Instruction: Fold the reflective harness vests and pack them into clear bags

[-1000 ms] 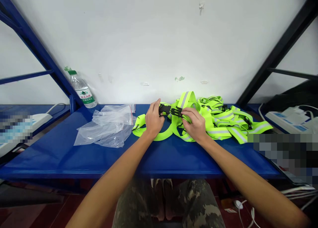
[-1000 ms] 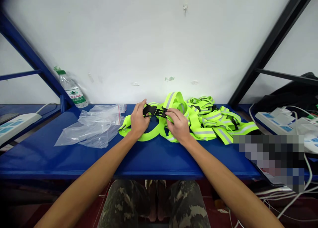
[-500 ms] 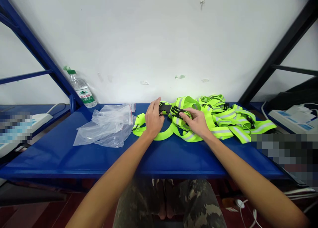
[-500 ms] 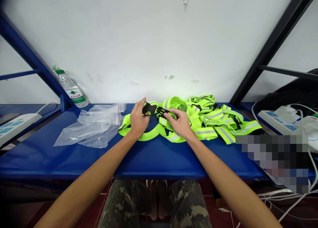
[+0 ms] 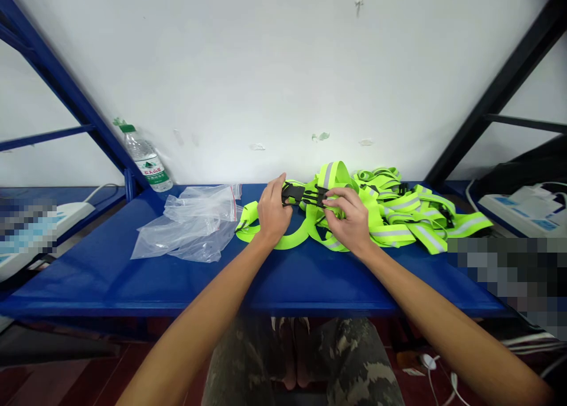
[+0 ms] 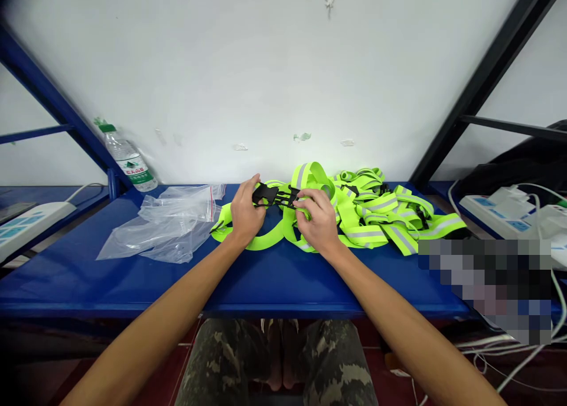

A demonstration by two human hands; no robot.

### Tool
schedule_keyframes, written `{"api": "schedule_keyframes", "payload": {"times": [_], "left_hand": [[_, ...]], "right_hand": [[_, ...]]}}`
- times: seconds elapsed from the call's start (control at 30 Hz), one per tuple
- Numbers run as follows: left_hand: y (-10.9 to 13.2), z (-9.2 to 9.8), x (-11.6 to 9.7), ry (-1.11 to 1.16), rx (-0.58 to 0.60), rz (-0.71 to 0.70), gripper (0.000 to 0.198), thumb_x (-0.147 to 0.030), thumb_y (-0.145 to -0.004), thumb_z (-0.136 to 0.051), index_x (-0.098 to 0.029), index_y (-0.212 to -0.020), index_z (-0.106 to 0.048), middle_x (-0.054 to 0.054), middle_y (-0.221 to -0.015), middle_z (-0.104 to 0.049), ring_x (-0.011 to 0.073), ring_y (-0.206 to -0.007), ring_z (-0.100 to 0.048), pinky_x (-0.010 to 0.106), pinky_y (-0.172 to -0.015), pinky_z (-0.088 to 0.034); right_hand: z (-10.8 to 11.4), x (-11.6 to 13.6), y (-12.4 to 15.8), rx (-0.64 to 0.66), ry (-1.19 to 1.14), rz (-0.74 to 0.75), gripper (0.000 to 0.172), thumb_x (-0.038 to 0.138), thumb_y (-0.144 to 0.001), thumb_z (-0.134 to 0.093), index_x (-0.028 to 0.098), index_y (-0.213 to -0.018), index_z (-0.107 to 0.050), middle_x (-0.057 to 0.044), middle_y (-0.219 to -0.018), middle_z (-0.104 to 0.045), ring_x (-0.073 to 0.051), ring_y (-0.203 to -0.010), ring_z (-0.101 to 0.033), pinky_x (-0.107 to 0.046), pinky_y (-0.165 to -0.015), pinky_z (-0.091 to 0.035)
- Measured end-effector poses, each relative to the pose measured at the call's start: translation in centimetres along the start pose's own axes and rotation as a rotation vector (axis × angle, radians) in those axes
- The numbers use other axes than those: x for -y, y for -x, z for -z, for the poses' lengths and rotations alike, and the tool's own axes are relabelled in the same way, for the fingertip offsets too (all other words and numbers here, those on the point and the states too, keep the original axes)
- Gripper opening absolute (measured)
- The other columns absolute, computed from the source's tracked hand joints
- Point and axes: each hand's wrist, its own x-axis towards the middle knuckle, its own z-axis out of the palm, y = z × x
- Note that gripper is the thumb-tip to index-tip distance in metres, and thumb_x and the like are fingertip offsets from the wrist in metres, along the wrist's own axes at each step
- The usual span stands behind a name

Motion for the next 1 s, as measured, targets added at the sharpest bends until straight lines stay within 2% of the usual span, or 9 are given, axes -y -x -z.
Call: {"api": "schedule_keyframes", "payload": {"times": [0.03,0.13,0.2,0.27,0.53,0.63,1.0], "left_hand": [[0.0,0.1,-0.1,-0.001,-0.001,-0.002,0.072,0.001,-0.066,-0.045,-0.014,-0.137,-0.052,0.012,-0.128,-0.062,0.0245,-0.119,-0.057,0.038,-0.106,-0.046],[0.0,0.2,-0.3,-0.015,0.004,-0.009,0.075,0.002,-0.065,-0.044,-0.018,-0.137,-0.052,0.010,-0.130,-0.060,0.0240,-0.120,-0.056,0.037,-0.105,-0.046],[0.1,0.2,-0.4,-0.026,0.005,-0.018,0.077,0.001,-0.065,-0.044,-0.020,-0.138,-0.051,0.010,-0.131,-0.059,0.0242,-0.121,-0.056,0.038,-0.105,-0.046],[0.1,0.1,-0.5,-0.039,0.008,-0.033,0.078,0.001,-0.066,-0.044,-0.021,-0.140,-0.049,0.009,-0.132,-0.059,0.0245,-0.121,-0.055,0.038,-0.105,-0.045],[0.1,0.0,-0.2,-0.049,0.014,-0.044,0.076,0.001,-0.066,-0.043,-0.018,-0.139,-0.050,0.010,-0.133,-0.059,0.0244,-0.121,-0.054,0.038,-0.107,-0.044],[0.0,0.2,0.1,-0.053,-0.006,-0.021,0.077,0.001,-0.065,-0.043,-0.018,-0.139,-0.050,0.011,-0.132,-0.059,0.0251,-0.121,-0.054,0.039,-0.107,-0.044],[0.3,-0.3,-0.3,-0.071,0.024,-0.074,0.078,0.001,-0.065,-0.043,-0.019,-0.140,-0.049,0.010,-0.132,-0.059,0.0254,-0.119,-0.055,0.039,-0.104,-0.044]], "right_hand": [[-0.1,-0.1,0.0,-0.006,-0.072,-0.129,0.007,0.026,-0.081,-0.068,0.021,-0.077,-0.065,-0.007,-0.088,-0.070,-0.022,-0.084,-0.066,-0.040,-0.077,-0.054],[-0.2,-0.4,-0.3,0.037,-0.340,-0.543,0.027,0.042,-0.074,-0.077,0.019,-0.082,-0.067,-0.001,-0.066,-0.065,-0.016,-0.056,-0.059,-0.031,-0.055,-0.050],[-0.1,-0.6,-0.5,0.107,-0.495,-0.713,0.036,0.047,-0.068,-0.081,0.017,-0.084,-0.069,0.001,-0.058,-0.062,-0.013,-0.046,-0.053,-0.028,-0.046,-0.044],[0.1,-0.7,-0.6,0.140,-0.592,-0.802,0.039,0.048,-0.063,-0.084,0.016,-0.082,-0.070,0.002,-0.056,-0.062,-0.011,-0.043,-0.051,-0.026,-0.042,-0.042],[0.4,0.0,-0.9,0.095,-0.714,-0.905,0.037,0.041,-0.055,-0.090,0.016,-0.075,-0.073,0.000,-0.060,-0.066,-0.008,-0.041,-0.050,-0.023,-0.039,-0.040],[0.5,0.1,-1.0,0.084,-0.728,-0.914,0.037,0.040,-0.055,-0.090,0.015,-0.075,-0.073,0.000,-0.061,-0.067,-0.008,-0.041,-0.051,-0.023,-0.039,-0.040],[0.5,0.1,-1.0,0.103,-0.714,-0.915,0.038,0.042,-0.054,-0.091,0.015,-0.074,-0.073,-0.001,-0.061,-0.068,-0.008,-0.041,-0.050,-0.022,-0.039,-0.040]]}}
